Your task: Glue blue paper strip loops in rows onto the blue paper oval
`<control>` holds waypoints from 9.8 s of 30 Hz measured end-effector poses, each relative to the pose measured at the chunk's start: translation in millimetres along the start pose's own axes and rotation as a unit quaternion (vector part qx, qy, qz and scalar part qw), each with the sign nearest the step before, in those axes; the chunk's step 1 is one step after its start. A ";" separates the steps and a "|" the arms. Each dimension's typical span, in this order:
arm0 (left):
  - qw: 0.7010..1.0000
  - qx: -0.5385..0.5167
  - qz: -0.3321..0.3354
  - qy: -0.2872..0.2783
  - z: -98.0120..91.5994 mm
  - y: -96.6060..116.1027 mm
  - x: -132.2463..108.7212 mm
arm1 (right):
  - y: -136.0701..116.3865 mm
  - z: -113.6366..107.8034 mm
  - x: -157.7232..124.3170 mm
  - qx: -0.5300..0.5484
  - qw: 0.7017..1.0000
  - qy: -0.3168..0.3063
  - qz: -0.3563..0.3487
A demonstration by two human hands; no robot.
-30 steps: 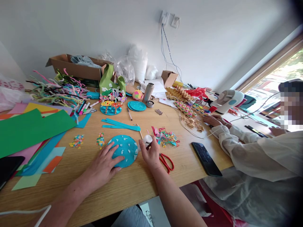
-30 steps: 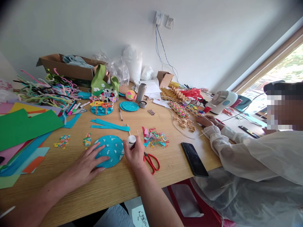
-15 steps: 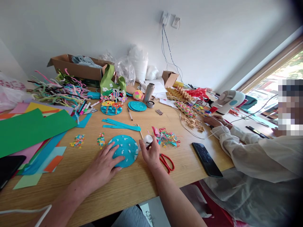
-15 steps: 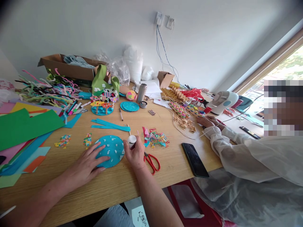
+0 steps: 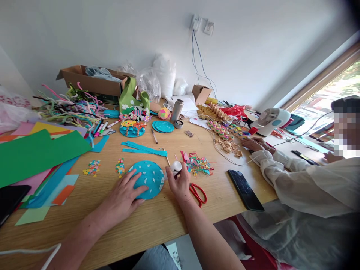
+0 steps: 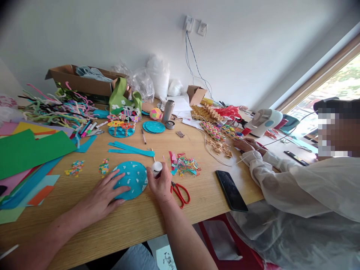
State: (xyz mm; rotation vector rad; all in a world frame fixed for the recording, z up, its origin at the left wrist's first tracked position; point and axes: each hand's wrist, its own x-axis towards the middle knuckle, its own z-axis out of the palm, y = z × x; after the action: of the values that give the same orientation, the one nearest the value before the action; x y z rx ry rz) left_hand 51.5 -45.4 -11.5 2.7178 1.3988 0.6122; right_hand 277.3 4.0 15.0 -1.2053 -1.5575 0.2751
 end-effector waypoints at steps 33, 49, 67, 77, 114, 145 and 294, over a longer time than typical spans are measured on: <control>0.985 0.063 -0.125 0.101 -13.1 50.2 -24.1 | -39.9 64.6 33.8 0.131 0.978 -0.160 0.009; 0.983 0.070 -0.151 0.074 -7.1 51.0 -24.7 | -34.2 70.2 26.1 0.090 0.978 -0.185 -0.023; 0.983 0.063 -0.165 0.045 -11.3 53.1 -22.3 | -32.6 71.4 25.0 0.100 0.976 -0.191 -0.025; 0.983 0.065 -0.168 0.043 -10.5 53.8 -22.1 | -31.7 72.3 22.8 0.091 0.977 -0.187 -0.037; 0.983 0.062 -0.160 0.067 -9.3 53.6 -22.0 | -34.5 73.3 22.0 0.089 0.980 -0.173 -0.045; 0.981 0.051 -0.182 0.038 -14.3 56.0 -19.9 | -50.4 83.9 11.4 0.131 0.967 -0.219 -0.011; 0.989 0.006 -0.102 0.107 -16.9 57.6 -18.6 | -53.8 66.9 12.7 0.136 0.943 -0.293 -0.079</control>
State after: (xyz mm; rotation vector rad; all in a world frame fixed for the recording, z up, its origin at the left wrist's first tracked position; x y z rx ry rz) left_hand 80.7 -97.1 9.3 2.5336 1.7042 0.9033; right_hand 193.9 16.4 35.2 -0.8077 -2.0310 0.7712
